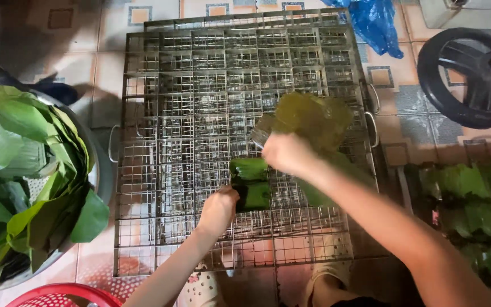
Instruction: Wrapping small food portions into green leaves and arranging them neatly on metal steaming trays.
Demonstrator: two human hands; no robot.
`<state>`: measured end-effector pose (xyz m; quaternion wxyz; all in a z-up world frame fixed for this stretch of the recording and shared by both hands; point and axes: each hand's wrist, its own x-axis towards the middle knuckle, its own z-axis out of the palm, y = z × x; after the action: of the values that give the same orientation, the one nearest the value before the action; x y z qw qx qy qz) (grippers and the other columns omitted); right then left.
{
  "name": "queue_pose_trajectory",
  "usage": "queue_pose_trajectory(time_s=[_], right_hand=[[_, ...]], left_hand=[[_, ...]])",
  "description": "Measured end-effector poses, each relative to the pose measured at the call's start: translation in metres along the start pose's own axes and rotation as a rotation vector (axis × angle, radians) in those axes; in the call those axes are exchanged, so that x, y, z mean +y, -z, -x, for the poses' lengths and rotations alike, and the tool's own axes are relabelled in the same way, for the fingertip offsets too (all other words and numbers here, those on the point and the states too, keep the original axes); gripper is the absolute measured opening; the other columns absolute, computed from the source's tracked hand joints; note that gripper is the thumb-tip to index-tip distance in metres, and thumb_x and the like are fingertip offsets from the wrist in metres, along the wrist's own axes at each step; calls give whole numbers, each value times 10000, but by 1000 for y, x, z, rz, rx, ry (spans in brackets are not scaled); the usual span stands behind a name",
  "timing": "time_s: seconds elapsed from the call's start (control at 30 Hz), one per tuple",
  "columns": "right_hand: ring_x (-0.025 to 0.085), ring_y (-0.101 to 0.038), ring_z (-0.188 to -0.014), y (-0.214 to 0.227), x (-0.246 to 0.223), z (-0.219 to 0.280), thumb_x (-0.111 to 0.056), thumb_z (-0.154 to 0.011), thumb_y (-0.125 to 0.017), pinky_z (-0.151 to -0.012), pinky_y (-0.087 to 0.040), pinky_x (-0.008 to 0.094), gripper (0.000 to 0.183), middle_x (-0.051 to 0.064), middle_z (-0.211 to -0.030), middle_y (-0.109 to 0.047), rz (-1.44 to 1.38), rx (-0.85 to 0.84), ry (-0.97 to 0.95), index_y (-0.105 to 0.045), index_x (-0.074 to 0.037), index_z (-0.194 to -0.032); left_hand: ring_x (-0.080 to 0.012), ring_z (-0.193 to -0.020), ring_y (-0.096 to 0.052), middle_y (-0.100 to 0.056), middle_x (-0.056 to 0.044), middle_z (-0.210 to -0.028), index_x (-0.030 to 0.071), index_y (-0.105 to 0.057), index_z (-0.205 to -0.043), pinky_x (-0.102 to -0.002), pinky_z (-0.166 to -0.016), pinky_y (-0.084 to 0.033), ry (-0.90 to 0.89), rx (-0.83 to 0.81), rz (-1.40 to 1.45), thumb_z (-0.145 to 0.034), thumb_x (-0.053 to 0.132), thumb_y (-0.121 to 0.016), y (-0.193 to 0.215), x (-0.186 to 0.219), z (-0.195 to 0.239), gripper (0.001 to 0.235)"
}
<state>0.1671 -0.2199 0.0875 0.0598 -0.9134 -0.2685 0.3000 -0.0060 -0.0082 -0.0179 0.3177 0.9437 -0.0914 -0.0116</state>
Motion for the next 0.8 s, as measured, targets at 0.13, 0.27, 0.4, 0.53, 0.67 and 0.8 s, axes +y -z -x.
queue_pose_trajectory(time_s=[0.13, 0.27, 0.4, 0.53, 0.67, 0.8], right_hand=[[396, -610, -1207, -24, 113, -62, -446, -901, -618, -900, -574, 507, 563, 206, -1384, -562, 145, 533, -38, -629, -64, -1315], [465, -517, -1296, -12, 87, -59, -603, -937, -569, -846, -579, 523, 748, 293, -1491, -428, 249, 485, -153, -532, -26, -1412], [440, -643, -1114, -22, 89, -83, -569, -969, -559, -677, -624, 453, 647, 313, -1328, -575, 335, 529, -258, -607, -14, -1298], [309, -787, -821, -43, 122, -108, -280, -1069, -532, -549, -604, 383, 351, 245, -1054, -752, 436, 550, -207, -706, 6, -1175], [256, -793, -777, -16, 123, -72, -198, -1123, -504, -625, -588, 365, 281, 171, -923, -785, 263, 554, -257, -726, -28, -1144], [284, -770, -729, -15, 129, -62, -392, -1023, -569, -597, -587, 371, 397, 201, -885, -772, 132, 694, -91, -679, -34, -1154]], left_hand=[[-333, -879, -722, -714, -139, -983, 65, -729, -841, -421, -769, -595, -89, 6, -82, -682, -29, -697, -8, -7, -4, 188], [-351, -817, -710, -693, -174, -1052, 32, -708, -890, -428, -744, -593, 53, -105, -70, -686, -2, -731, 4, 10, -10, 208], [-348, -837, -716, -703, -168, -1025, 31, -704, -871, -417, -768, -599, 78, -97, -84, -745, -13, -707, -2, 11, -13, 133], [-361, -826, -716, -699, -154, -1044, 44, -703, -880, -439, -750, -594, 173, -154, -83, -857, 46, -669, 7, 15, -18, 41], [-348, -833, -710, -693, -127, -1031, 42, -705, -895, -438, -747, -587, 255, -118, 15, -883, 107, -674, 42, 46, -25, 73], [-304, -871, -706, -699, -94, -975, 42, -715, -908, -414, -740, -591, 12, -8, 91, -855, 84, -674, 43, 51, -31, 79]])
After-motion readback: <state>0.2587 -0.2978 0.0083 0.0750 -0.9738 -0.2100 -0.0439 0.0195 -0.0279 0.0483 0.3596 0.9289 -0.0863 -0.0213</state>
